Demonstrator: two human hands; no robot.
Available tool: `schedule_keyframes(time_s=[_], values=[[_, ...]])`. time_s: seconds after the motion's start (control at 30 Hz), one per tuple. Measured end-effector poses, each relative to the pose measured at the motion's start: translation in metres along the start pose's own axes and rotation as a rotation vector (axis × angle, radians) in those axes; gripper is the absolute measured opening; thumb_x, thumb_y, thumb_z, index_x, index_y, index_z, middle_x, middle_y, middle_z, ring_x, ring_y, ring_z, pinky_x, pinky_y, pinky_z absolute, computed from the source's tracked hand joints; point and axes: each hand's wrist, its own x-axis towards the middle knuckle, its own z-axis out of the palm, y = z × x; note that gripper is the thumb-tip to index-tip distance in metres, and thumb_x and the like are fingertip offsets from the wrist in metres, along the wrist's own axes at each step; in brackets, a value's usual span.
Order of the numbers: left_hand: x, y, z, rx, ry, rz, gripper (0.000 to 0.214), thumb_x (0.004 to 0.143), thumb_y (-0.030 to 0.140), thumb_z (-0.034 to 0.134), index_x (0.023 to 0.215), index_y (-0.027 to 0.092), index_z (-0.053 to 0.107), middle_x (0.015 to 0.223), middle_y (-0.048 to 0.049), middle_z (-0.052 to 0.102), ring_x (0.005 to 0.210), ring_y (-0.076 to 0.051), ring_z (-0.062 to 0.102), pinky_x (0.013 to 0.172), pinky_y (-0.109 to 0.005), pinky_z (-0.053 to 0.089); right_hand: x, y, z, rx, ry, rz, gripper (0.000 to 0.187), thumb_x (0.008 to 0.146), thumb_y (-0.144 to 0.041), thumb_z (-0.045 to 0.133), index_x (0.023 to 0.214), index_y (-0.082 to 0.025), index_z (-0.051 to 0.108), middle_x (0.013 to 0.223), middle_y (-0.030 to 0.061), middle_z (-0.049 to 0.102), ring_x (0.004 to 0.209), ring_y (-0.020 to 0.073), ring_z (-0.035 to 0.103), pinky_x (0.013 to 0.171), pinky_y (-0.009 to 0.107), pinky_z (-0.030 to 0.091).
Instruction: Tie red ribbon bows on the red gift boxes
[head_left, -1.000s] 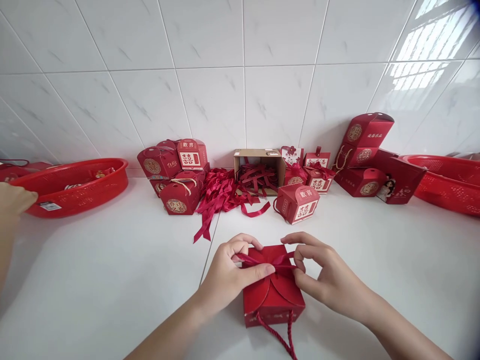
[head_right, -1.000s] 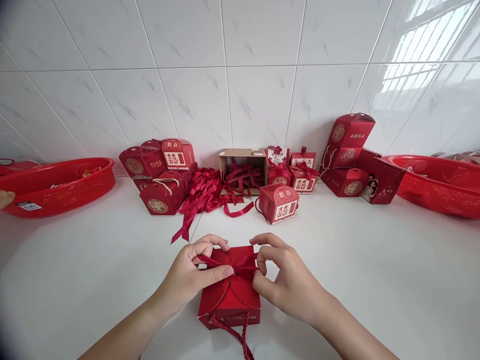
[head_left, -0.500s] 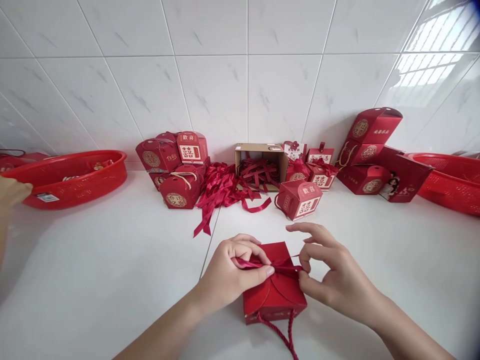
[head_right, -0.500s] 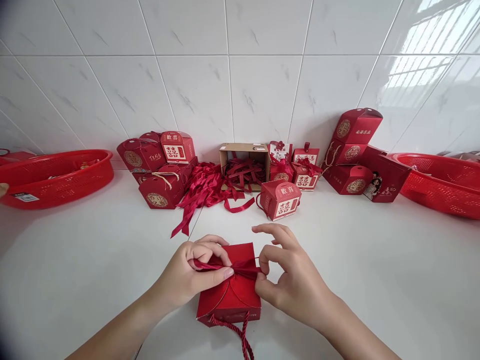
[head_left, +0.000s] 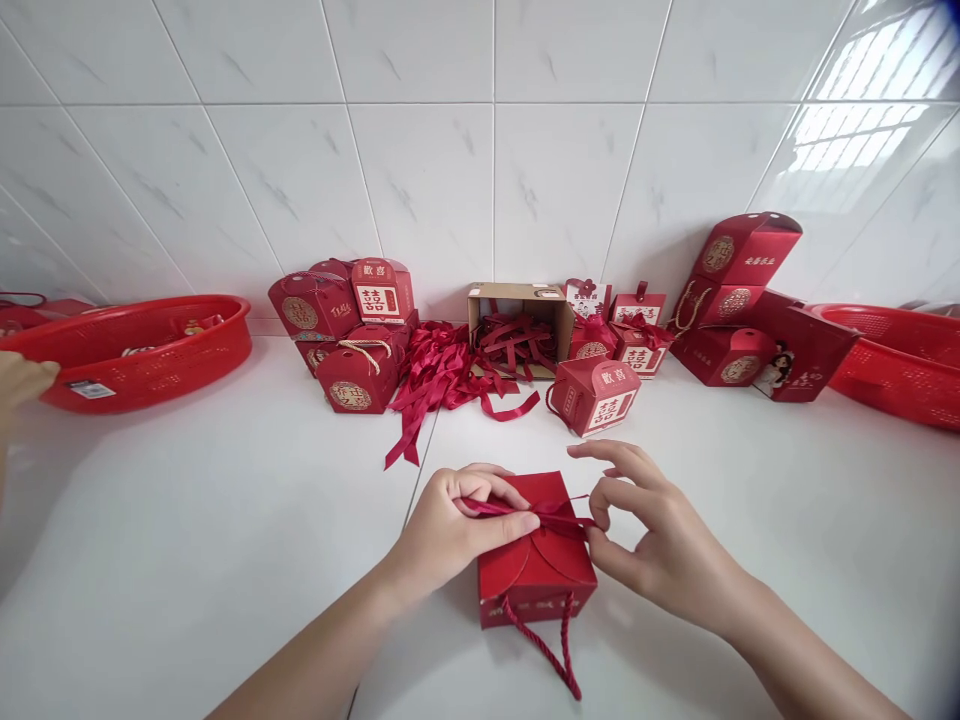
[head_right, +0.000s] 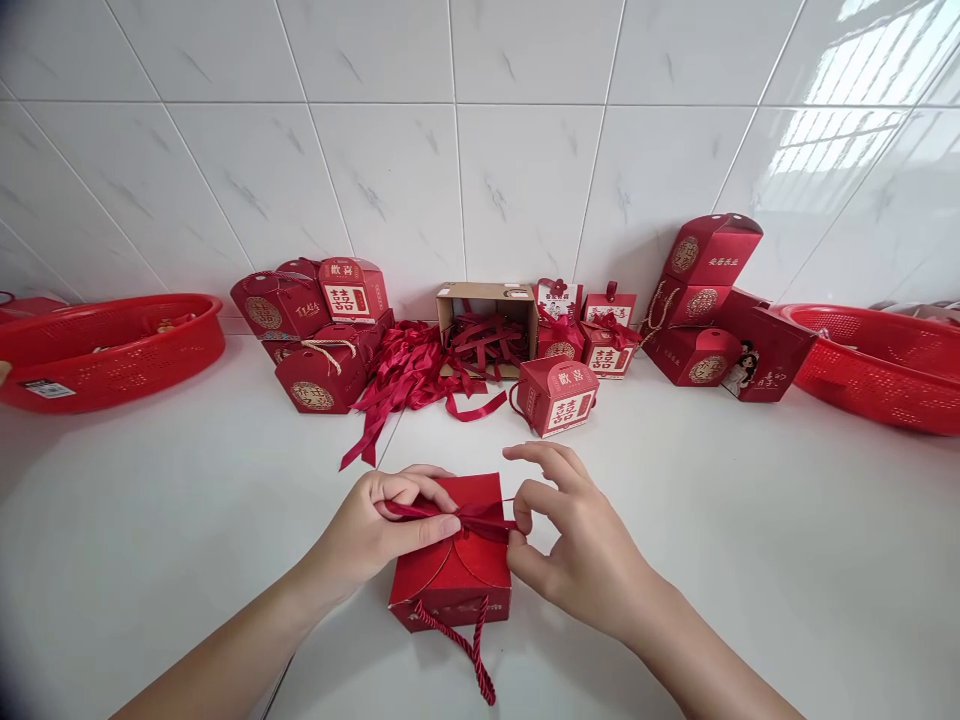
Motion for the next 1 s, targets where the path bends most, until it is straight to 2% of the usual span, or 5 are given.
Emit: schedule_keyframes(time_s=[0.3,0.63,0.77,0.9,1.0], values=[[-0.005,-0.002,0.006,0.107,0.092,0.119,0.056,0.07,0.027,0.071,0.044,0.021,0.022,0.075,-0.0027,0.074,0.107,-0.028,0.061,0.081,-0.038,0.05,0.0,0.001,-0.001,-0.024,0.095,-0.062,0.015,0.071,-0.011,0.057,0.065,-0.021,0.048,0.124,0.0062,0.053,0.117,0.0282,0.047,0.088,0.044,0.047],[-0.001,-0.001,-0.001,0.13,0.068,0.17,0.045,0.071,0.024,0.07,0.046,0.021,0.032,0.072,-0.0042,0.071,0.102,-0.027,0.063,0.077,-0.034,0.049,0.004,0.004,0.002,-0.04,0.117,-0.043,0.012,0.073,-0.013,0.059,0.065,-0.021,0.053,0.124,0.0058,0.055,0.117,0.0284,0.048,0.091,0.045,0.045],[0.001,-0.004,-0.009,0.059,0.064,0.197,0.04,0.074,0.032,0.071,0.055,0.02,0.038,0.093,-0.0062,0.068,0.11,-0.026,0.059,0.084,-0.032,0.047,0.006,0.018,-0.006,0.169,0.003,0.085,0.013,0.08,-0.032,0.065,0.084,-0.023,0.056,0.128,0.0069,0.053,0.121,0.0263,0.047,0.099,0.046,0.041],[0.004,-0.004,-0.017,-0.065,0.022,0.217,0.031,0.086,0.047,0.056,0.074,0.019,0.053,0.119,-0.0081,0.059,0.115,-0.025,0.055,0.096,-0.036,0.042,0.004,0.026,-0.008,0.407,-0.302,0.079,0.101,0.063,-0.044,0.081,0.143,-0.032,0.02,0.15,0.0104,0.028,0.136,0.0265,0.033,0.107,0.045,0.037],[0.009,-0.006,-0.02,-0.266,0.038,0.15,0.036,0.091,0.054,0.041,0.095,0.021,0.056,0.125,-0.0072,0.055,0.115,-0.024,0.055,0.091,-0.035,0.046,0.0,0.019,0.006,0.387,-0.368,0.089,0.131,0.057,-0.039,0.085,0.148,-0.032,-0.009,0.155,0.0145,0.012,0.142,0.0295,0.021,0.111,0.048,0.029]])
